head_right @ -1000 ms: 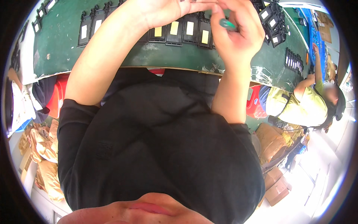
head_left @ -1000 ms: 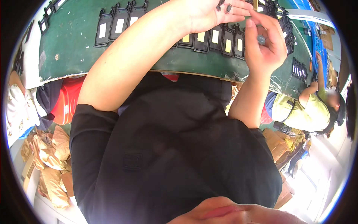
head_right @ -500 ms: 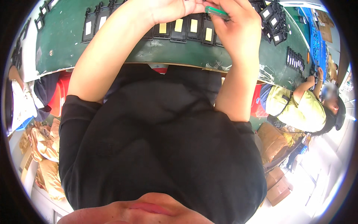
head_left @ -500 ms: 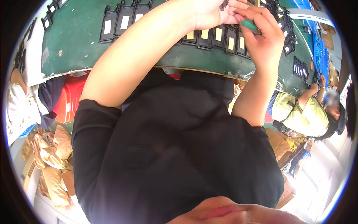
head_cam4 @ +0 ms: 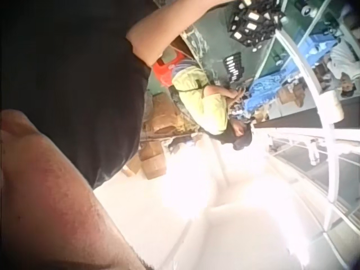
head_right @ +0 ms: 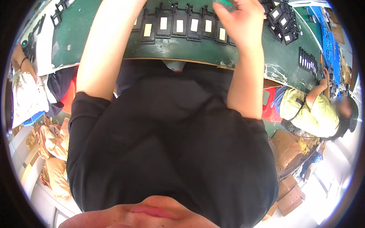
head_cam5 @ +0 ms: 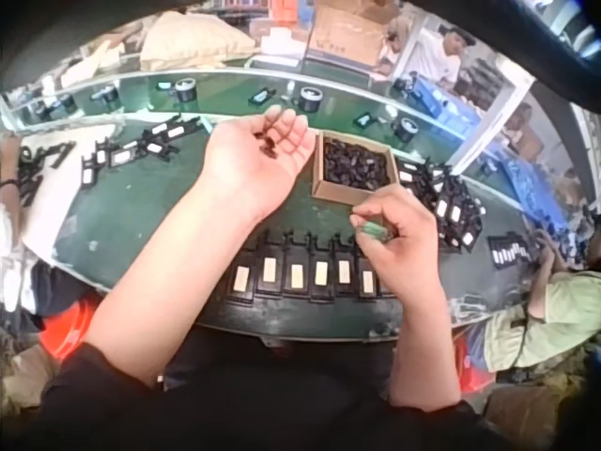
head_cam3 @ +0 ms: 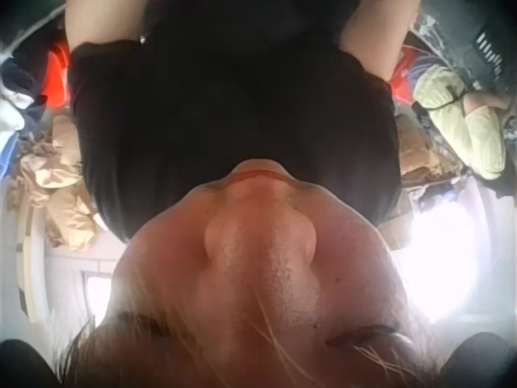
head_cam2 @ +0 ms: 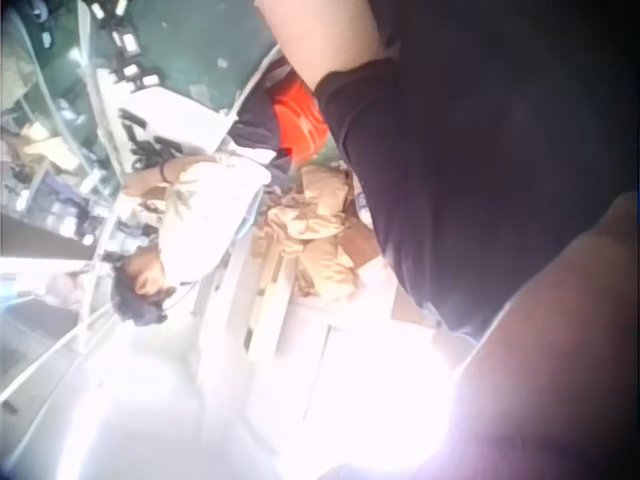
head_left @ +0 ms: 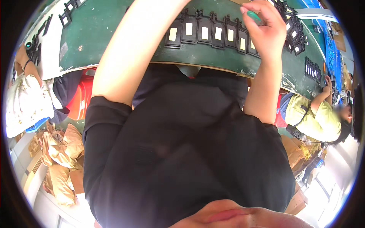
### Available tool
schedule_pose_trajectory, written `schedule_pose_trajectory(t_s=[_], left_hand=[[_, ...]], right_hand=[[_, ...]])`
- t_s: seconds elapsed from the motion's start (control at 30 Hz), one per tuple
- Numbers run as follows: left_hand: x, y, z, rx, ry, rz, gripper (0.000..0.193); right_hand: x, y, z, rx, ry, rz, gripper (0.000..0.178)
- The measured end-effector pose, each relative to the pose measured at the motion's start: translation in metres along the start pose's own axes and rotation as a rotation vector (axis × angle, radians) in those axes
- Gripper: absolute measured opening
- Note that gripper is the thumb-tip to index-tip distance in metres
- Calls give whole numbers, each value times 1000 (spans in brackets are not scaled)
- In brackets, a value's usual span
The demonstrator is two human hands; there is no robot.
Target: The recorder is assembling small electronic components into plastic housings on a factory assembly line.
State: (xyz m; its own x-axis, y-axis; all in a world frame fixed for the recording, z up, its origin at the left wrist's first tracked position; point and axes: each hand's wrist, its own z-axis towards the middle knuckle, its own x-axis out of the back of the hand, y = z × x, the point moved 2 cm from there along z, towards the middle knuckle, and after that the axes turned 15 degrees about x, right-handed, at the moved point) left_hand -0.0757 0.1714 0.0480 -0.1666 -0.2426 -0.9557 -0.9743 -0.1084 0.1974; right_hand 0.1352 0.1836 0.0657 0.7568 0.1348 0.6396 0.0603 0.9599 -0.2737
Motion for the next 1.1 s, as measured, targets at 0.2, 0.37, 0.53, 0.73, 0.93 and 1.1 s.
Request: schedule_pose_trajectory(t_s=[0.2,0.37,0.53,0.73,0.93,1.1], left_hand=[[30,4,9,-28,28,12,16],[45,1,5,25,104,48,16],[45,0,-6,93,36,118,16],[44,-3,-5,110,38,146,17],[43,-8,-8,130,68,175,19],[58,-5,3,218,-200,149,20]], right_hand=[[-20,23,-32,-62,-177,-35,17],[-30,22,-36,-86,-286,8,16],[-36,14,-34,-61,-321,-48,18],[-42,14,-36,-124,-337,-69,19],[-46,14,-38,-81,-350,-124,19],[-46,21,-45,-93,-395,-156,17]])
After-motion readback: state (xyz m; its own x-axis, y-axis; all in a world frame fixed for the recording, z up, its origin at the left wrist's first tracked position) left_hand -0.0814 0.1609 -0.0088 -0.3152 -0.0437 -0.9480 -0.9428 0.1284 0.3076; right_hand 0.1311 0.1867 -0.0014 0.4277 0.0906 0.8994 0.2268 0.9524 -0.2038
